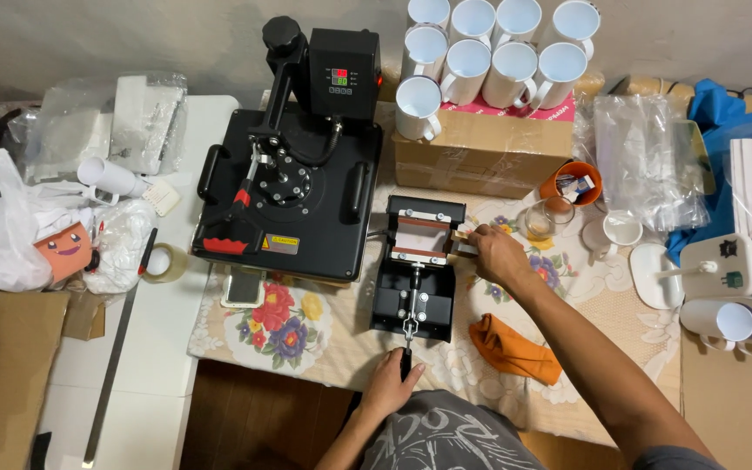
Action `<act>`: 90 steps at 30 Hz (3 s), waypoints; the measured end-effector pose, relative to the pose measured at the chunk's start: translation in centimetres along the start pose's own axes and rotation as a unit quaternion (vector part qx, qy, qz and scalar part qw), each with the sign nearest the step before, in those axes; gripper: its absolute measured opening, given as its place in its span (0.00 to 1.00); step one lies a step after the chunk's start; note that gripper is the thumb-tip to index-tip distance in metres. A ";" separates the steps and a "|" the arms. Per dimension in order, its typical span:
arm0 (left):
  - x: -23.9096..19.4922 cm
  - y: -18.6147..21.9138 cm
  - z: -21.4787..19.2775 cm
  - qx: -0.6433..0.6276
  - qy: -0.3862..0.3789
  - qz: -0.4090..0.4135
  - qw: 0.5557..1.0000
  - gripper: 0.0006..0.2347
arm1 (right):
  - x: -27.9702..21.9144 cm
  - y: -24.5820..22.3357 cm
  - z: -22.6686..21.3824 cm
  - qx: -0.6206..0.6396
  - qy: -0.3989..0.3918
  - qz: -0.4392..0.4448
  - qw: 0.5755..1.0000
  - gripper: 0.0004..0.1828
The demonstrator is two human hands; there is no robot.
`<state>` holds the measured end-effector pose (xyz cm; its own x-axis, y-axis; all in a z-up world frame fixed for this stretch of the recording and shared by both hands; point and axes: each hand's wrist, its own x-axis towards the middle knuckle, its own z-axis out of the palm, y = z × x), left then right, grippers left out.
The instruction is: The person prepares a ceramic mug by wrapping it with a sublimation design, securing it with tape, and then placing it into a mug heat press to transfer the image.
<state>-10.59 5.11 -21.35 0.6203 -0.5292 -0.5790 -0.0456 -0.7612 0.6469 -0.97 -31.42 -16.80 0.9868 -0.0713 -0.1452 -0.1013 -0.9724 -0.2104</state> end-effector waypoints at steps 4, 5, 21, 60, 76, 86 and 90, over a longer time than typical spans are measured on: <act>0.3 -0.7 0.3 0.001 0.010 0.015 1.000 0.28 | 0.5 0.3 0.5 -0.004 0.001 -0.014 1.000 0.10; 0.4 -0.8 0.3 0.005 0.008 0.018 1.000 0.29 | 0.7 0.6 0.9 -0.011 0.001 -0.015 1.000 0.13; -0.1 0.3 -0.6 0.001 -0.027 -0.012 1.000 0.29 | 2.2 -0.2 0.7 -0.022 -0.031 -0.018 0.999 0.05; -0.5 0.0 -1.0 -0.036 -0.005 0.018 0.999 0.22 | 8.1 -6.0 3.2 -0.009 -0.063 -0.041 0.997 0.07; -0.8 -0.4 -1.0 -0.043 -0.075 -0.030 0.996 0.22 | 8.7 -8.4 1.1 0.009 -0.093 -0.007 0.996 0.36; -3.7 1.4 -2.3 -0.028 -0.115 -0.062 0.991 0.25 | 8.4 -7.9 1.4 0.034 -0.052 -0.007 0.998 0.23; -7.7 3.1 -4.0 -0.047 -0.113 -0.064 0.990 0.30 | 6.1 -7.2 -2.2 0.149 0.011 -0.030 0.988 0.24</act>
<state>-12.40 8.28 -12.90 0.4243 -0.5091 -0.7489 0.1010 -0.7953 0.5978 6.03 -25.32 -13.99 0.9942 -0.0234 -0.1045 -0.0723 -0.8669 -0.4932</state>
